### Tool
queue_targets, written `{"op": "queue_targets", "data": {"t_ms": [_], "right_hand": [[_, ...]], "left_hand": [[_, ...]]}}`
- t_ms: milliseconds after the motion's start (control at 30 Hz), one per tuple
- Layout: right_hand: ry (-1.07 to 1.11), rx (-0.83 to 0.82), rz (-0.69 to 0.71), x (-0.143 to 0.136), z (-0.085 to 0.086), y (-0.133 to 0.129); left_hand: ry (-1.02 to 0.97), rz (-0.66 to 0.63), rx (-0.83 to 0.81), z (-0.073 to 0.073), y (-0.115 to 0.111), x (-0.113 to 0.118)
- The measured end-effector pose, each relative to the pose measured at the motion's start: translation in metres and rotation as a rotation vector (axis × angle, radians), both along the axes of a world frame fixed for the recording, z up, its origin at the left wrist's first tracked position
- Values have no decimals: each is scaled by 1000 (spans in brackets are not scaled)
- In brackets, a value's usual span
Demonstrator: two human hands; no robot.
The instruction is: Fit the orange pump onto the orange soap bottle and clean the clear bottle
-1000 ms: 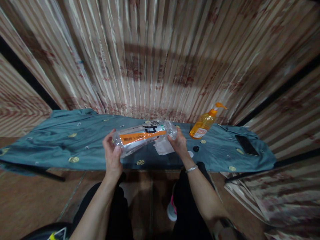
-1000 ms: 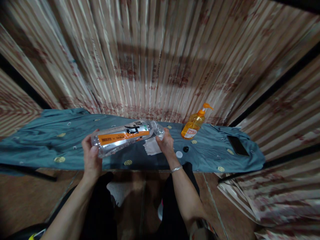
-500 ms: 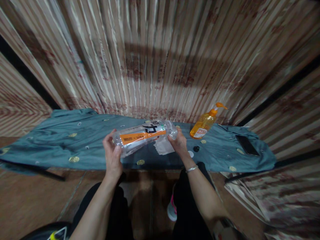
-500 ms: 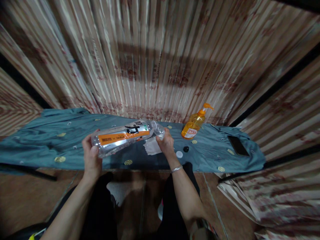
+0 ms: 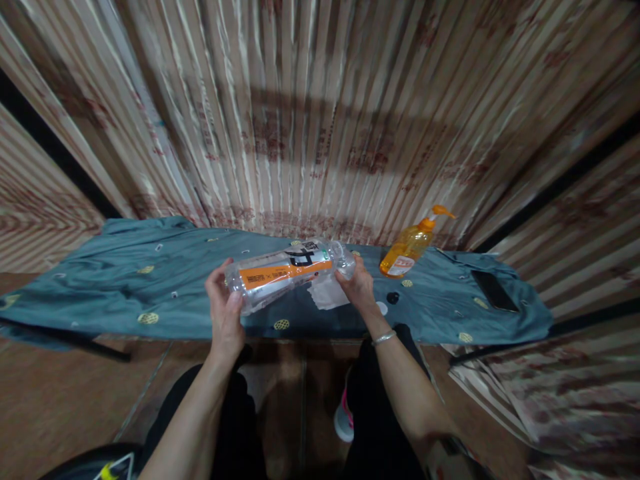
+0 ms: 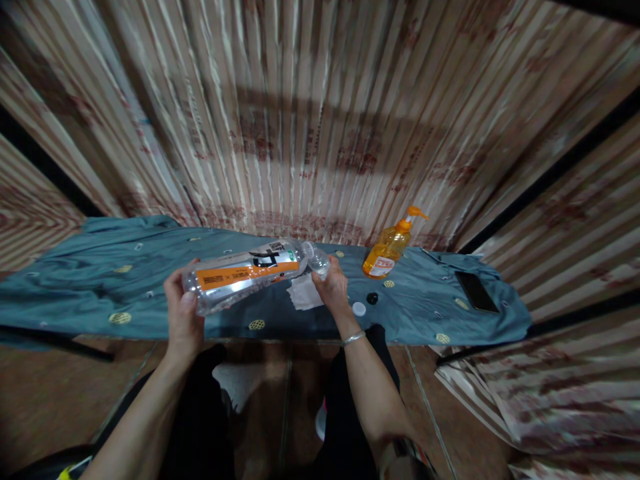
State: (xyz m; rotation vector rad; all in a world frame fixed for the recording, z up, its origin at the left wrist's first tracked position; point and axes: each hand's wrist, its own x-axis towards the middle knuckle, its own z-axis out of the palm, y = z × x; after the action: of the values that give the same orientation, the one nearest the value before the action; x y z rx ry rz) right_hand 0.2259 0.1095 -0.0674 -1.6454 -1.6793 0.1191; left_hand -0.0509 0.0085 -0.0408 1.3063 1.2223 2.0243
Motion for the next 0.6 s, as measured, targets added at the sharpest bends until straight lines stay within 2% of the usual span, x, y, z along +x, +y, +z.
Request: {"op": "queue_targets", "data": {"t_ms": [600], "right_hand": [[1, 23, 18, 1, -2, 1]], "left_hand": [[-17, 7, 2, 2, -1, 0]]}}
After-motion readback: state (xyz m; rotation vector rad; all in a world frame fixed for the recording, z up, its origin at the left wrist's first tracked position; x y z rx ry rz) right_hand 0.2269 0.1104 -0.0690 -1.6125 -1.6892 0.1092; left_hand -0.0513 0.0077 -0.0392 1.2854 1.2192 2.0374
